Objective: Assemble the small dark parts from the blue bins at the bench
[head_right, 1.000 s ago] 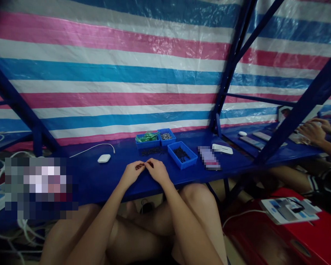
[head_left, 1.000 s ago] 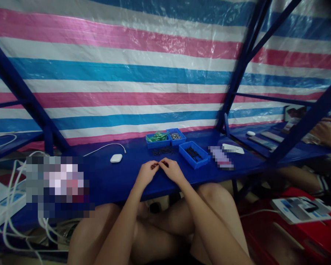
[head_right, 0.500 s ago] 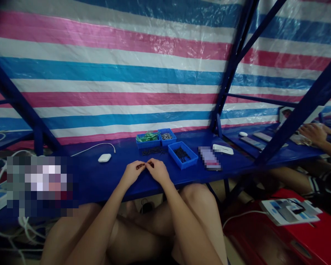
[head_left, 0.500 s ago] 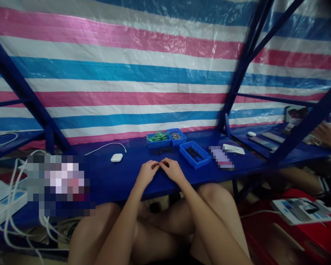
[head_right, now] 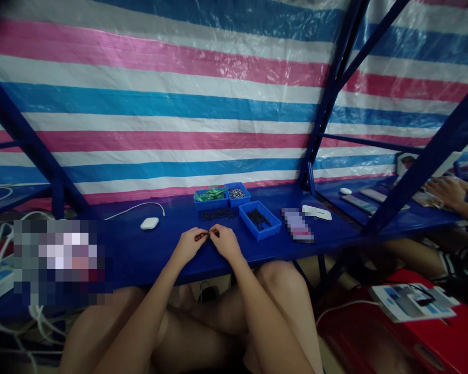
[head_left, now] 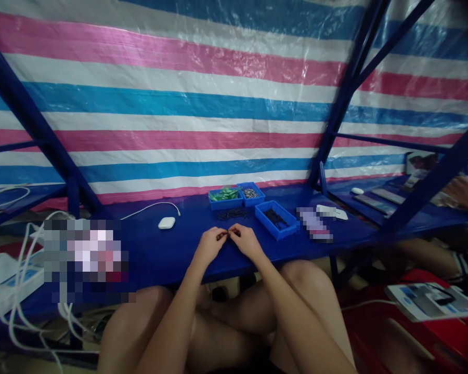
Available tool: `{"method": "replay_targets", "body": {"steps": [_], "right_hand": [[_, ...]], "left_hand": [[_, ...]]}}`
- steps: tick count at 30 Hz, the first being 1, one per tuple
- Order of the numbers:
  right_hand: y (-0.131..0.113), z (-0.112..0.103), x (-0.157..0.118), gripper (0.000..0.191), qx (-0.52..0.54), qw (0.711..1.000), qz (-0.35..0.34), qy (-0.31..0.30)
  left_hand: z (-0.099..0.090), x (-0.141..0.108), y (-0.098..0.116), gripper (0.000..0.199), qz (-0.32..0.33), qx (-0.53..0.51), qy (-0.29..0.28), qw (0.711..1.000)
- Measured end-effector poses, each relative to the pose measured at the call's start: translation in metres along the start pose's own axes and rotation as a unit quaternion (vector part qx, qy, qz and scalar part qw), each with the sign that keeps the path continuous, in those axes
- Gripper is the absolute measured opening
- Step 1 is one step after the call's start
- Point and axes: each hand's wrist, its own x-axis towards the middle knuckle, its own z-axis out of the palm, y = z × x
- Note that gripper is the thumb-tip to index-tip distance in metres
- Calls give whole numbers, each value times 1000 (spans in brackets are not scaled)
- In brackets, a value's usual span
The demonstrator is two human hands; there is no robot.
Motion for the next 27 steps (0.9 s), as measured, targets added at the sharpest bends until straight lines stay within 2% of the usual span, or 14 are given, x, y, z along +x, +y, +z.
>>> {"method": "replay_targets", "body": {"steps": [7, 12, 17, 21, 24, 27], "right_hand": [[-6, -1, -1, 17, 37, 999, -21, -3], [-6, -1, -1, 14, 46, 999, -3, 14], [-3, -1, 1, 14, 48, 998, 7, 30], [-3, -2, 1, 17, 46, 998, 22, 43], [-4, -2, -1, 16, 18, 1000, 3, 14], [-6, -1, -3, 14, -29, 999, -21, -24]], "left_hand": [[0, 1, 2, 16, 1, 64, -20, 998], [0, -1, 8, 13, 1, 81, -28, 996], [-1, -1, 7, 14, -13, 23, -10, 1000], [-3, 1, 4, 22, -40, -59, 51, 996], [-5, 2, 4, 25, -41, -88, 83, 992], [-5, 2, 5, 25, -33, -86, 74, 993]]}}
